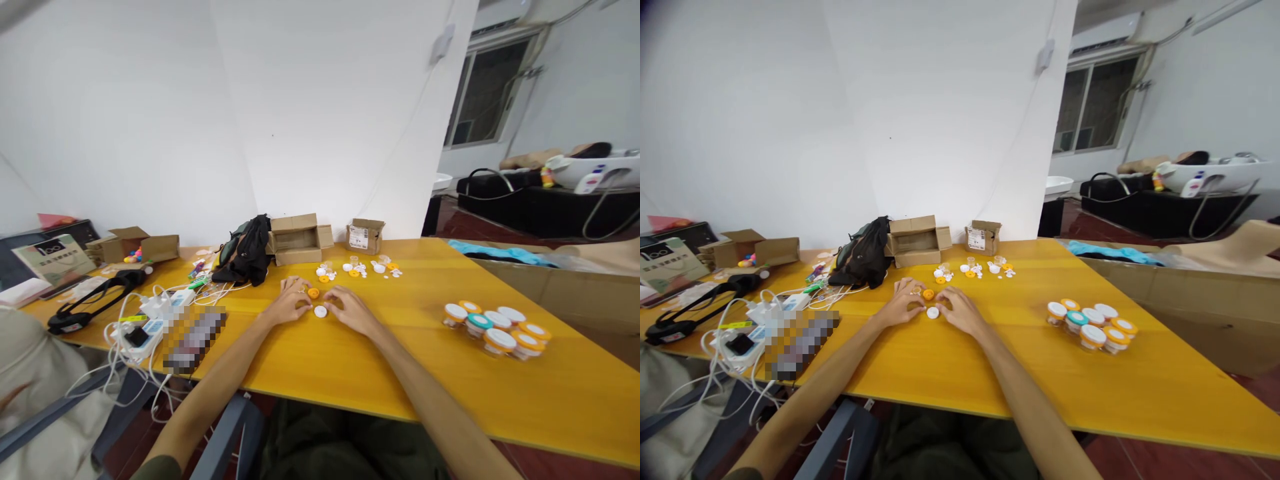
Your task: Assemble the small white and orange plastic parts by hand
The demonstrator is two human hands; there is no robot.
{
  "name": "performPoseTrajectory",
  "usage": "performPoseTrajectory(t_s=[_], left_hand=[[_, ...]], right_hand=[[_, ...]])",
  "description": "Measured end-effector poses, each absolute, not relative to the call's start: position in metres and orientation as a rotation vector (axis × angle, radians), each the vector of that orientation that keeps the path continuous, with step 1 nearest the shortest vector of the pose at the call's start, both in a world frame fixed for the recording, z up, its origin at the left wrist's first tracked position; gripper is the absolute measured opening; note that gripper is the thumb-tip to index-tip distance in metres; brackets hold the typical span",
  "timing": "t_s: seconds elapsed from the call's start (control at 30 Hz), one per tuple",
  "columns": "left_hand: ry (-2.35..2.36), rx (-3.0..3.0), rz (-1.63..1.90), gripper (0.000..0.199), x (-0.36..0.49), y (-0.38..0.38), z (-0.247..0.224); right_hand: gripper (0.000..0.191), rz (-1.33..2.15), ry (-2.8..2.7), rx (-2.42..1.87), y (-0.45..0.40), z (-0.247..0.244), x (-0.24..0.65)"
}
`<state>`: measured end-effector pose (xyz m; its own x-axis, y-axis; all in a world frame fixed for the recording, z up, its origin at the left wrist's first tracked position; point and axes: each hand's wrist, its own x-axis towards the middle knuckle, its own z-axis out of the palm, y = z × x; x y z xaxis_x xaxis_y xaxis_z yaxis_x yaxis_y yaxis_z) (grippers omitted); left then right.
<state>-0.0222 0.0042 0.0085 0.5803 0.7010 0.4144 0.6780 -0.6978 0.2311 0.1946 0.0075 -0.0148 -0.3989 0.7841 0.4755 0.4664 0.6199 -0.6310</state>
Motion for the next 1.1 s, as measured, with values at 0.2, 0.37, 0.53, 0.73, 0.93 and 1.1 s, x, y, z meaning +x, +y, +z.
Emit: performPoseTrajectory(t_s=[0.2, 0.37, 0.53, 0.73, 0.93, 1.1], left_hand=[[1.227, 2.743, 0.731, 0.012, -0.019, 0.003, 0.009], [1.216, 2.719, 0.718, 0.013, -0.018, 0.001, 0.01], [1.258, 2.609, 0.74, 0.008, -0.017, 0.003, 0.009], [1.362, 2.361, 0.967, 0.009, -0.012, 0.007, 0.012], [1.289, 2.184, 1.133, 0.01, -0.001, 0.008, 0.01], [1.25, 2.076, 1.18, 0.013, 0.003, 0.007, 0.005]], right_hand=[[0.009, 0.527, -2.059, -1.018, 0.005, -0.012, 0.193], [0.011, 0.507, -2.072, -0.988, 0.007, -0.015, 0.193], [0.011, 0.507, -2.052, -0.953, 0.008, -0.014, 0.193], [0.01, 0.568, -1.984, -0.876, 0.006, -0.008, 0.189], [0.014, 0.785, -1.813, -0.811, 0.006, -0.007, 0.178], [0.02, 0.874, -1.705, -0.803, 0.006, -0.008, 0.175]])
